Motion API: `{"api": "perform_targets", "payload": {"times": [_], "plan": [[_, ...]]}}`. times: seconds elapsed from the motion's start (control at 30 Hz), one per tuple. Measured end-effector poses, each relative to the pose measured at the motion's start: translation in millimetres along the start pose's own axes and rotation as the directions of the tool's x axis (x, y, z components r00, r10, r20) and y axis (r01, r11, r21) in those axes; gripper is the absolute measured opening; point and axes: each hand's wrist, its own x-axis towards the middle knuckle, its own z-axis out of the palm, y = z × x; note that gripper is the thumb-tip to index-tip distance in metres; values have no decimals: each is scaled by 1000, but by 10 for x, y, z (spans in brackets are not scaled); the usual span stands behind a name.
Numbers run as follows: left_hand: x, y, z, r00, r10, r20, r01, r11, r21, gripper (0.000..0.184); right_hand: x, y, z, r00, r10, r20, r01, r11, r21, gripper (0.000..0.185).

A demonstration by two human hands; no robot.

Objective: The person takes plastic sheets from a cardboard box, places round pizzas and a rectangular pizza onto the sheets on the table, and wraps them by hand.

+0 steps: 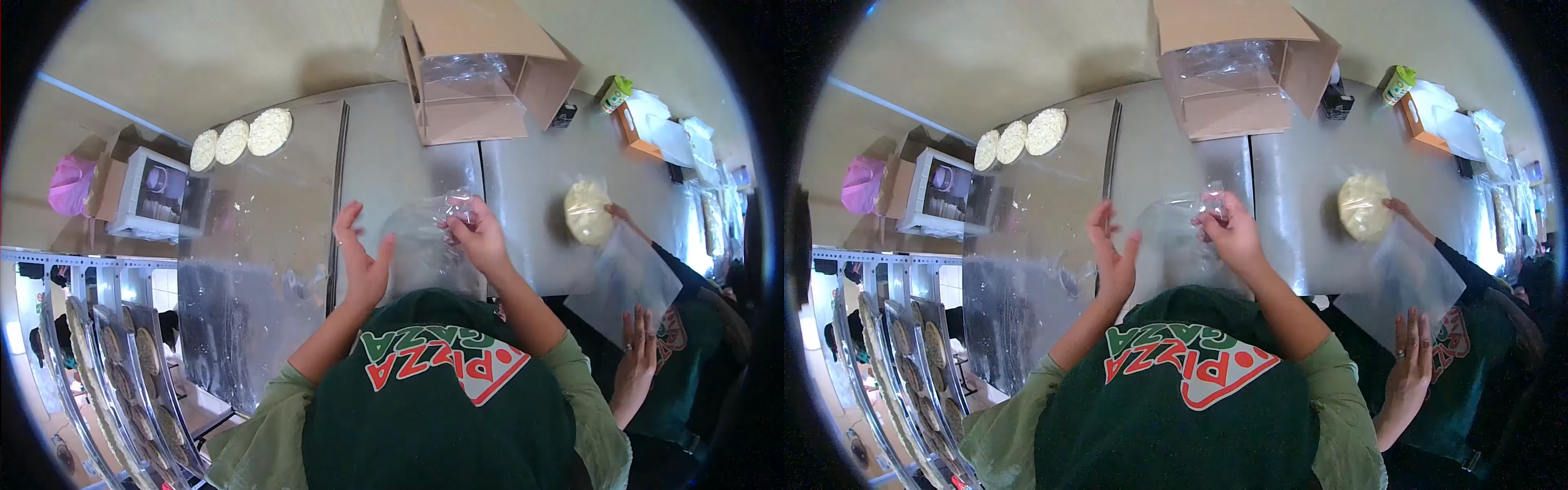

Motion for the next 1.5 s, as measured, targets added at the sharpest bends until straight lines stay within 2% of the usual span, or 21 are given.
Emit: {"api": "perform_targets", "payload": {"times": [0.07,0.13,0.2,0.27,0.33,0.37,0.43,0.5,0.57,0.6,0.7,0.8,0.87,0.93,1.0,1.07,1.13,1.2,1.3,1.43,1.5], "plan": [[204,436,-2,966,233,115,-260,880,398,40,-34,-157,-136,983,120,138,-114,992,-53,34],[312,538,105,948,192,253,-280,879,386,34,-103,-245,-180,971,135,198,-113,986,-119,37],[337,338,255,909,-1,416,-8,1000,21,24,-165,-270,-88,983,9,185,24,985,-173,42],[368,376,371,968,13,251,-17,1000,14,16,-291,-543,-77,872,-473,123,450,681,-578,47],[408,416,419,989,-10,144,10,1000,2,13,-394,-723,-66,683,-686,249,561,275,-781,47],[405,444,419,990,-46,130,47,999,-6,13,-453,-763,-54,653,-686,321,559,150,-816,44],[342,449,432,993,-53,107,52,999,5,12,-473,-667,-98,699,-655,287,533,210,-820,40],[296,393,481,997,-2,74,-1,999,47,10,-279,-343,-290,833,-542,111,452,553,-700,38],[274,378,427,1000,9,-5,-9,997,75,9,-130,-256,-510,911,-371,-179,326,915,-240,39],[282,365,386,999,14,-45,-10,996,91,9,-72,-237,-571,937,-223,-268,244,968,49,39],[299,234,261,998,-31,54,34,999,-42,11,-107,-174,-531,969,-24,-245,91,960,265,38],[398,249,1,984,-68,164,68,998,5,12,-71,-435,-387,884,-365,-293,351,931,-99,36],[443,220,-103,965,-32,262,50,997,-59,14,-55,-635,-48,850,-527,-15,460,755,-466,28],[528,238,-179,948,24,318,-15,999,-29,18,80,-647,91,913,-356,201,408,781,-473,24],[633,296,-283,941,94,326,-133,986,99,22,283,-455,134,912,39,409,54,975,-214,23],[889,213,-463,893,448,38,-427,819,383,26,339,-375,222,933,54,357,-1,989,-147,20],[896,186,-583,879,466,-101,-375,807,457,29,329,-371,359,963,53,266,-29,995,-94,17],[623,247,-598,987,108,-122,-73,962,263,31,233,-413,543,991,37,130,-29,998,-60,16],[429,184,-307,952,-218,213,257,950,-177,26,47,-443,799,980,45,193,-60,996,70,16],[414,6,-197,817,-378,435,576,560,-595,14,-12,-366,766,999,5,52,-8,998,58,14],[393,-83,-219,704,-425,570,696,253,-672,13,-59,-265,531,979,-195,-52,159,906,-393,13]]}}
